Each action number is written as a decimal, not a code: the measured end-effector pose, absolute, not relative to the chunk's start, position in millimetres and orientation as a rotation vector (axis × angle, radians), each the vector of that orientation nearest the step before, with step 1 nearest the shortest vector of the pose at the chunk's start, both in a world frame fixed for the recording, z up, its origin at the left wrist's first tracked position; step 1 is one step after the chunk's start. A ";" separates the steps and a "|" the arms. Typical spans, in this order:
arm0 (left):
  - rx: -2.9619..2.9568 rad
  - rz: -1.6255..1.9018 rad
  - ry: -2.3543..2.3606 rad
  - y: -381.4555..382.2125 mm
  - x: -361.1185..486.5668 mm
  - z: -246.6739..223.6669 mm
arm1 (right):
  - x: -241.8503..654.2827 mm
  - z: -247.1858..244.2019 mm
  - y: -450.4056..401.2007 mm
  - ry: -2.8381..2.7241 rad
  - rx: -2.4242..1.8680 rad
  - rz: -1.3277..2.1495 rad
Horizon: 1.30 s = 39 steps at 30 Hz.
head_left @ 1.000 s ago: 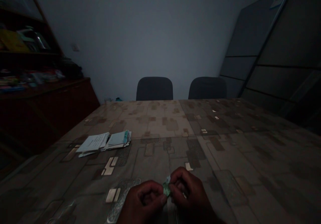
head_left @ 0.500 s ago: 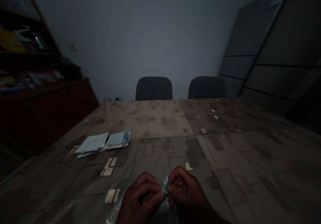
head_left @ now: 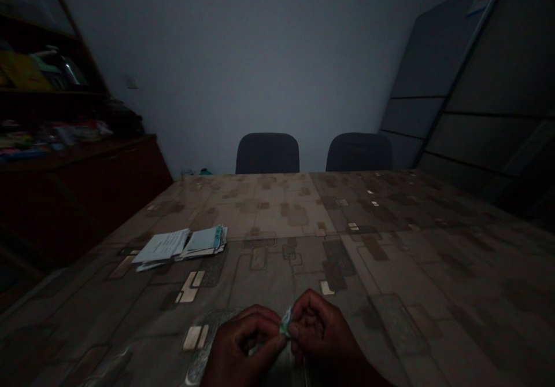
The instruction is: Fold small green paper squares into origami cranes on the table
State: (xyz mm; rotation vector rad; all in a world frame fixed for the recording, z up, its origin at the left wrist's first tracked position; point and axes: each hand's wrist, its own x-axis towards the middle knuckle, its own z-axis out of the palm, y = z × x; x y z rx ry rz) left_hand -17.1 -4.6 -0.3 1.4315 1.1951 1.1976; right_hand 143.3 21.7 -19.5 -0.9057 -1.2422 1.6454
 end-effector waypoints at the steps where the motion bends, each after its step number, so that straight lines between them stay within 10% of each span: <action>1: 1.425 1.199 1.195 -4.3 -17.0 -1.5 | 142.8 -21.2 22.2 -1.247 -0.909 1.631; 39: 1.393 1.158 1.251 -4.9 -16.9 0.9 | 143.4 -13.6 20.7 -1.342 -0.979 1.609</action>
